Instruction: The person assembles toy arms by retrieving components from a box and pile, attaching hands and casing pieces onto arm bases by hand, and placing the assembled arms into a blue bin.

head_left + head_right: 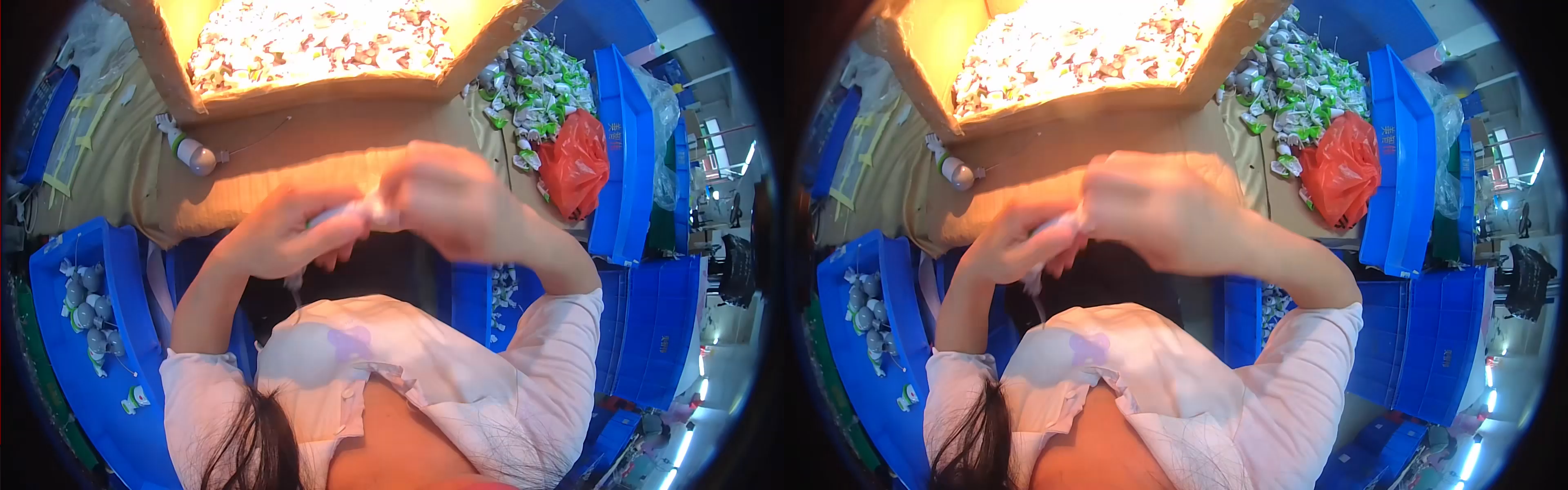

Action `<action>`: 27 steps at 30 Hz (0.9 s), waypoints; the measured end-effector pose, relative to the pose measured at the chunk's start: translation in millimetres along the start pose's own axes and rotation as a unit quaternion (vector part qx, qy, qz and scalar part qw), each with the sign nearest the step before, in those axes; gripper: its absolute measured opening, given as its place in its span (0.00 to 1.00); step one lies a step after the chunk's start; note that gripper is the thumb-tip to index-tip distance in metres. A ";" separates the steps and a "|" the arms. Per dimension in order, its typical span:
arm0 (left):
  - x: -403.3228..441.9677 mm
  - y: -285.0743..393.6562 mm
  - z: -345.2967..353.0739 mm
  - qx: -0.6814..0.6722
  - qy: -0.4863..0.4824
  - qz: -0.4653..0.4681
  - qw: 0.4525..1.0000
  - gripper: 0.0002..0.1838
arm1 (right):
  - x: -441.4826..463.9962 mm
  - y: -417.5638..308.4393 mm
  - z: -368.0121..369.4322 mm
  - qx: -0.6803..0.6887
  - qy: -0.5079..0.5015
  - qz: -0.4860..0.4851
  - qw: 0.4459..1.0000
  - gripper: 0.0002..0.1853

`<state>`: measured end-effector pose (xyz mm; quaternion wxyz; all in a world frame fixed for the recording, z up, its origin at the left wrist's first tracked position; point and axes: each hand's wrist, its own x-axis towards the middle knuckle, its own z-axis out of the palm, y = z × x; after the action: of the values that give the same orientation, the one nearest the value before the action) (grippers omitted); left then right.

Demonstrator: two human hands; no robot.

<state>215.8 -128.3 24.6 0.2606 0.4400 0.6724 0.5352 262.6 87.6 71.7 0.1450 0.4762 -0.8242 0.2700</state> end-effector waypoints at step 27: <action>-62.6 -145.4 -141.0 0.235 0.665 -0.089 0.703 0.28 | -143.0 241.0 -138.1 -0.365 0.099 0.626 0.682 0.22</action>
<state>84.4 -257.8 -79.9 -0.3202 -0.0453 0.8109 0.4877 124.2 365.7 38.9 0.1853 -0.2705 -0.9445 0.0218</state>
